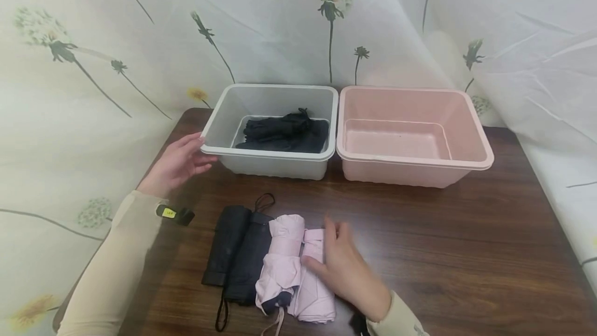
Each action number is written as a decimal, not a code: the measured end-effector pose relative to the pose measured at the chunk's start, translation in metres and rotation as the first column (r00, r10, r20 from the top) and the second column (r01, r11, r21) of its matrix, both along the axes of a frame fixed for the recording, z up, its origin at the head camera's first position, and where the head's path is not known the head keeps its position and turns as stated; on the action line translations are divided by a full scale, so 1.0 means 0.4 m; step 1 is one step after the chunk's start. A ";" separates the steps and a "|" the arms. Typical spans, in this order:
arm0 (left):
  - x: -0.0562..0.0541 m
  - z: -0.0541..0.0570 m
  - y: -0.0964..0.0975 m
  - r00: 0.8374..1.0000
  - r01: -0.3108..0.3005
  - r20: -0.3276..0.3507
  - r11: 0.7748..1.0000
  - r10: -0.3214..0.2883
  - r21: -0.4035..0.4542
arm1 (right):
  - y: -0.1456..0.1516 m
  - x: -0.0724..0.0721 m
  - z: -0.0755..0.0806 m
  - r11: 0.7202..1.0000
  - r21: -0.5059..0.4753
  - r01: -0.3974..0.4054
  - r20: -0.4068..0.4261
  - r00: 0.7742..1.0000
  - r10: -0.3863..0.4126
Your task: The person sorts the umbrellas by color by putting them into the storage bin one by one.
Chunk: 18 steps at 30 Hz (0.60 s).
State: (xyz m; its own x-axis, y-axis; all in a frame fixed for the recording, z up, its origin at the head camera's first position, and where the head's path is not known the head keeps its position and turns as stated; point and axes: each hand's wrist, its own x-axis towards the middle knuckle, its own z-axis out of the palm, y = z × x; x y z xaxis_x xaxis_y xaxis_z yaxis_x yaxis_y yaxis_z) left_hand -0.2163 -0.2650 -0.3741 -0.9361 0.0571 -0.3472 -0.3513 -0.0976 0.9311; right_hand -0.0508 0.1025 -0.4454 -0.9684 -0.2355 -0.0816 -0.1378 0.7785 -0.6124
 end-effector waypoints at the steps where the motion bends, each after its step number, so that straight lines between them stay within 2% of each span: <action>1: 0.000 0.002 0.000 1.000 0.002 0.002 1.000 -0.002 0.009 | -0.003 0.003 0.000 1.000 -0.005 0.002 0.014 1.000 -0.002; 6: 0.001 0.007 0.000 1.000 0.005 0.005 1.000 -0.005 0.028 | -0.013 0.013 -0.002 1.000 -0.024 0.009 0.028 1.000 -0.008; 18: -0.006 0.001 -0.003 1.000 0.009 0.002 1.000 -0.009 0.018 | -0.031 0.017 -0.003 0.999 0.050 -0.008 0.077 0.997 0.004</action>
